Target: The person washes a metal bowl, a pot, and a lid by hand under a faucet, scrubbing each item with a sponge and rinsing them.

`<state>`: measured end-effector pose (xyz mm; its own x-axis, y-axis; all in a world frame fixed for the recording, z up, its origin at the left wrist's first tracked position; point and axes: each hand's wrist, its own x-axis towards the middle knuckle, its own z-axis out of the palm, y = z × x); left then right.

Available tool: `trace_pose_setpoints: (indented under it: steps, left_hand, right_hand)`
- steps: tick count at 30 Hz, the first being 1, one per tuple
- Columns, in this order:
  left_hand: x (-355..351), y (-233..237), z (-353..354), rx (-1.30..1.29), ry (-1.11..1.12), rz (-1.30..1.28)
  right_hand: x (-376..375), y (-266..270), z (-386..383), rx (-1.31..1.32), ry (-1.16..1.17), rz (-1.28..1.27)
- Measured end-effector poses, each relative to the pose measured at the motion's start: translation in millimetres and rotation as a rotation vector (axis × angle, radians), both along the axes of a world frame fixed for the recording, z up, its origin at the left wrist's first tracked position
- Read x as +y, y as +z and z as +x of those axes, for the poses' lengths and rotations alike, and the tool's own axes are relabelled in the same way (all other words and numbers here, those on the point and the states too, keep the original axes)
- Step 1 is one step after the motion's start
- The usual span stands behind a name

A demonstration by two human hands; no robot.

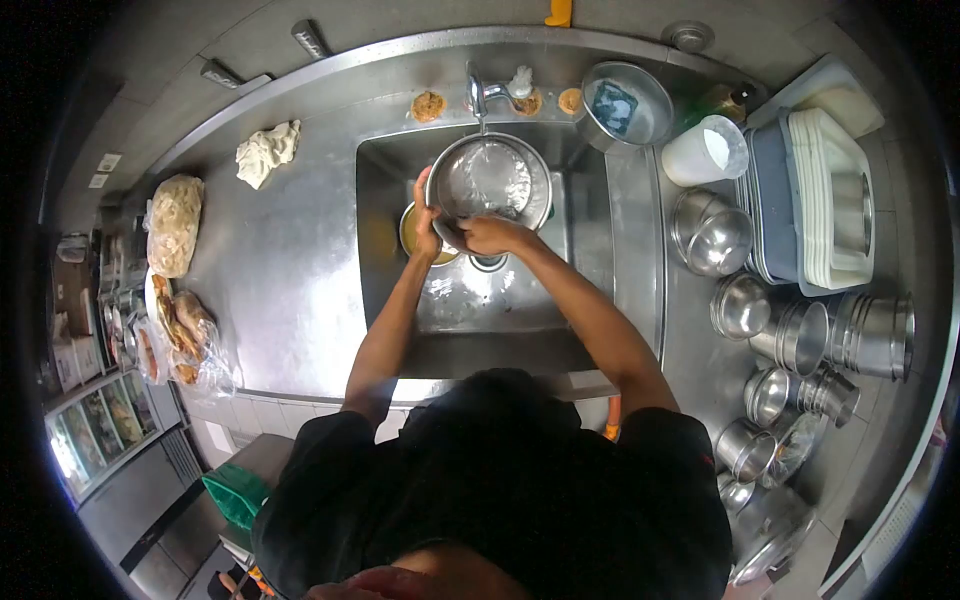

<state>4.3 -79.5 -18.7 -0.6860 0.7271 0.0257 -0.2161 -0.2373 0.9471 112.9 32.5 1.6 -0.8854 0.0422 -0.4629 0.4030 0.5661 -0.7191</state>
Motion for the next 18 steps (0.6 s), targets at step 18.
trace_pose_setpoints:
  steps: [18]
  left_hand:
    - [-6,-40,39,-0.047,-0.123,-0.17]
  right_hand:
    - [61,-20,-25,0.83,-0.367,0.772]
